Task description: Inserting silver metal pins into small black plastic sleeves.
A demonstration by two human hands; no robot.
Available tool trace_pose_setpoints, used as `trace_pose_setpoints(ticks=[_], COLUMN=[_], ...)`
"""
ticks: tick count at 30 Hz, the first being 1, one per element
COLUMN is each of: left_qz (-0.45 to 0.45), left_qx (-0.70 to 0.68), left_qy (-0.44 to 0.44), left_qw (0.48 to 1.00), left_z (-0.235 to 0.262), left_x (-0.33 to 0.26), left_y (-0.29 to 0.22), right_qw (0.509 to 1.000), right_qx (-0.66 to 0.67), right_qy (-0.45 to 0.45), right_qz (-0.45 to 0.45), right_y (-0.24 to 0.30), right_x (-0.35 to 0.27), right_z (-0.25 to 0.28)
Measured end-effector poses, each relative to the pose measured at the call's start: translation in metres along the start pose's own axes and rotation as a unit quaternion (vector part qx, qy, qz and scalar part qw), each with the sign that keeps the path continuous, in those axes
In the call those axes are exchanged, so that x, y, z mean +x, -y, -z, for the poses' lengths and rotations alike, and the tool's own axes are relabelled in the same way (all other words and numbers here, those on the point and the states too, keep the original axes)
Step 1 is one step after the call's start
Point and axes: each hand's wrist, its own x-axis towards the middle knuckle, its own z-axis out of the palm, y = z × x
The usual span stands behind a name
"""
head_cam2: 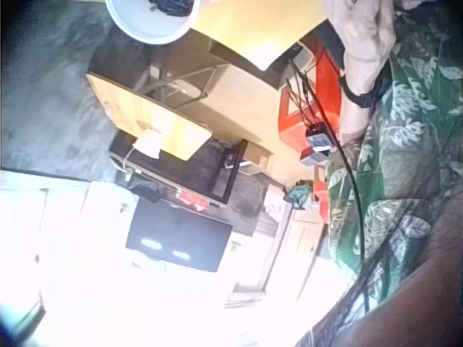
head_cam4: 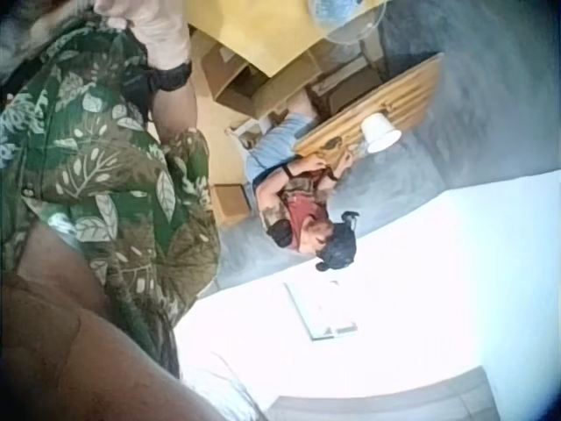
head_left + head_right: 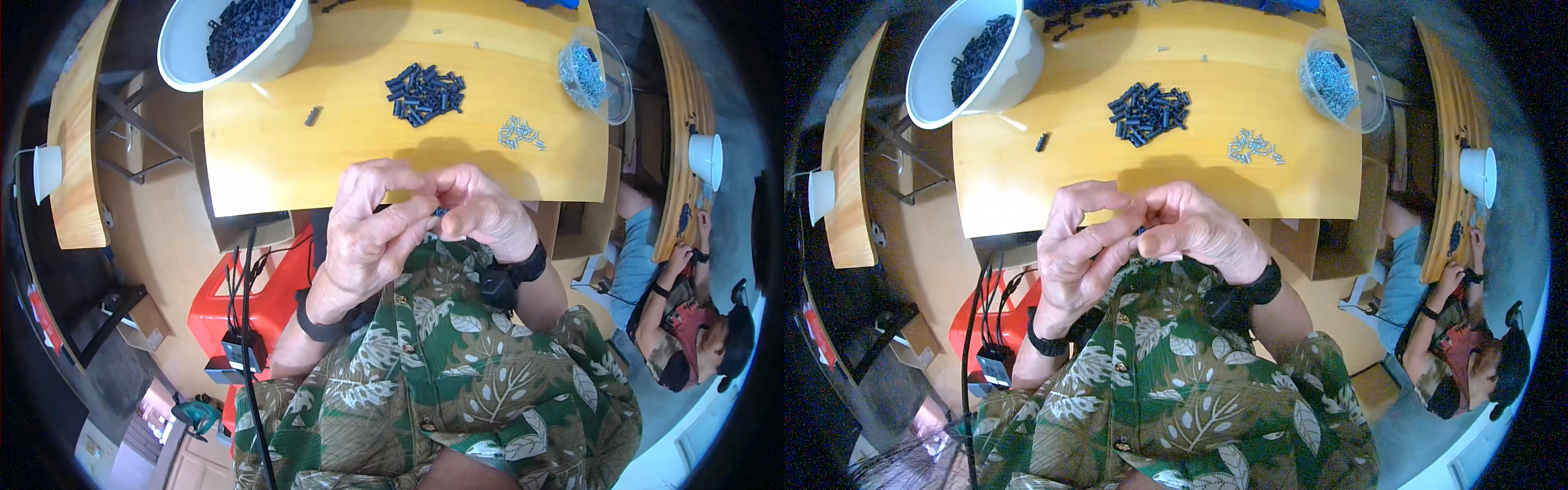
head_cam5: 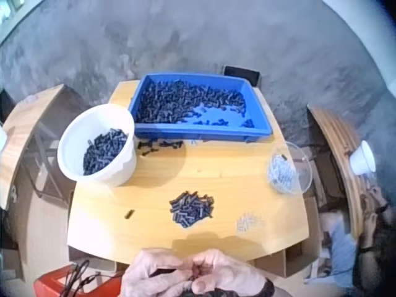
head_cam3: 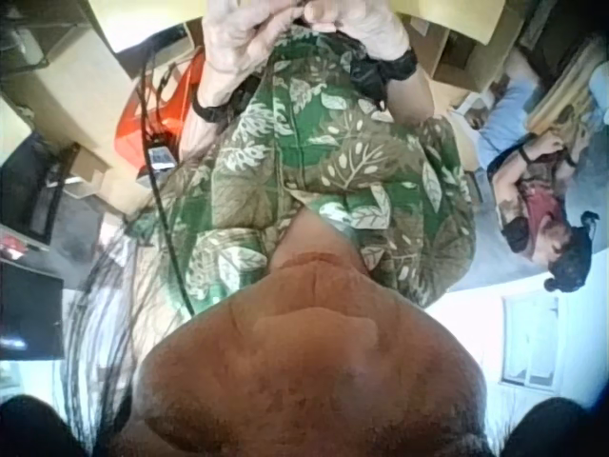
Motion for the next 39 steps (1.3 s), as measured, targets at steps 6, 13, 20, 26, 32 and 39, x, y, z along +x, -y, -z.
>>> trace_pose_setpoints(ticks=[6, 13, 20, 26, 32, 39], left_qz=[-0.037, -0.040, -0.018, -0.041, 0.068, 0.040], left_qx=[0.006, -0.013, -0.032, -0.026, 0.081, 0.263], left_qy=[0.000, -0.021, -0.043, -0.040, -0.113, -0.173], left_qw=[0.999, 0.999, 0.998, 0.998, 0.988, 0.948], left_z=[-0.004, -0.006, -0.007, -0.004, 0.004, 0.015], left_x=[0.001, 0.003, 0.002, 0.002, 0.003, 0.013], left_y=[0.005, 0.006, 0.008, 0.013, 0.024, 0.067], right_qw=[0.995, 0.994, 0.990, 0.990, 0.986, 0.826], right_qx=[0.053, 0.080, 0.109, 0.123, -0.101, -0.396], right_qy=[0.066, 0.039, 0.055, 0.044, -0.115, -0.319], right_qz=[0.047, 0.063, 0.070, 0.056, 0.062, 0.244], right_y=[-0.013, -0.014, -0.014, -0.009, 0.015, 0.038], right_x=[0.009, 0.013, 0.020, 0.021, 0.009, 0.020], right_z=[0.001, -0.008, -0.009, -0.017, -0.030, 0.005])
